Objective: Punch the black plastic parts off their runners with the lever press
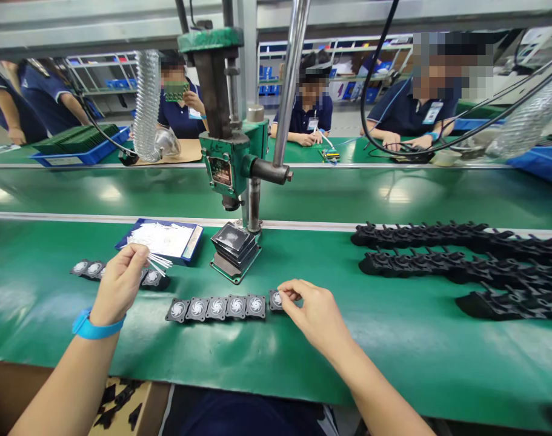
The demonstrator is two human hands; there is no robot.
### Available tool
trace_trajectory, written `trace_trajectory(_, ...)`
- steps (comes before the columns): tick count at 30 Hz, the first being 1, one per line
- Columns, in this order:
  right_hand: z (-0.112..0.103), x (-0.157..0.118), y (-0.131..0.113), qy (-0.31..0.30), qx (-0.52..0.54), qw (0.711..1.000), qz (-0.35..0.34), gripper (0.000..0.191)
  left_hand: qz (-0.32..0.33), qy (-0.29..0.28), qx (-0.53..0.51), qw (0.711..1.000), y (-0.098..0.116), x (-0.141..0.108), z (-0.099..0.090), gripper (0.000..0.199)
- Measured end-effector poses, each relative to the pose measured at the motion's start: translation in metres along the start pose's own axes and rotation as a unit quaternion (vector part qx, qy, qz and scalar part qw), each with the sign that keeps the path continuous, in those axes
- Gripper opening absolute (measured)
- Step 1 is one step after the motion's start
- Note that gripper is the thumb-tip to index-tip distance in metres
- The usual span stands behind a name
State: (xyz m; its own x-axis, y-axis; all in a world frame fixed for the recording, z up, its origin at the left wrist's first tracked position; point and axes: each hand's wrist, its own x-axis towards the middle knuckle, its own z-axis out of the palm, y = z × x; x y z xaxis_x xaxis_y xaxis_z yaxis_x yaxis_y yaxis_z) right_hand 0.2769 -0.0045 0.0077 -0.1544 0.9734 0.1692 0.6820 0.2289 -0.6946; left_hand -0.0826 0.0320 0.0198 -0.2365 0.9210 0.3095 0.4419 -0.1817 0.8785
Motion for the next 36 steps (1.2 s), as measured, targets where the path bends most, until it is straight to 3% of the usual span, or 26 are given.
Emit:
trace_trajectory(6,-0.008,-0.005,0.005,-0.032,-0.029,0.999,-0.01,0.025,-0.017,0.001,-0.014,1.0,-0.002,-0.008,-0.003,0.035)
trace_trajectory(11,-0.023,-0.015,-0.005,0.064,0.0,0.998,-0.011,0.024,-0.023,-0.006,-0.031,0.999,-0.004,-0.013,-0.001,0.035)
trace_trajectory(18,0.007,-0.003,-0.013,0.065,0.005,0.992,-0.106,0.024,-0.019,-0.012,-0.038,0.999,0.002,-0.024,0.004,0.033)
trace_trajectory(22,0.021,0.003,-0.005,0.063,-0.009,0.991,-0.114,0.024,-0.022,-0.014,-0.042,0.999,0.003,-0.03,0.005,0.034)
trace_trajectory(36,0.023,0.006,-0.006,0.082,-0.074,0.982,-0.154,0.018,-0.031,-0.075,-0.055,0.995,0.012,-0.054,0.034,0.031)
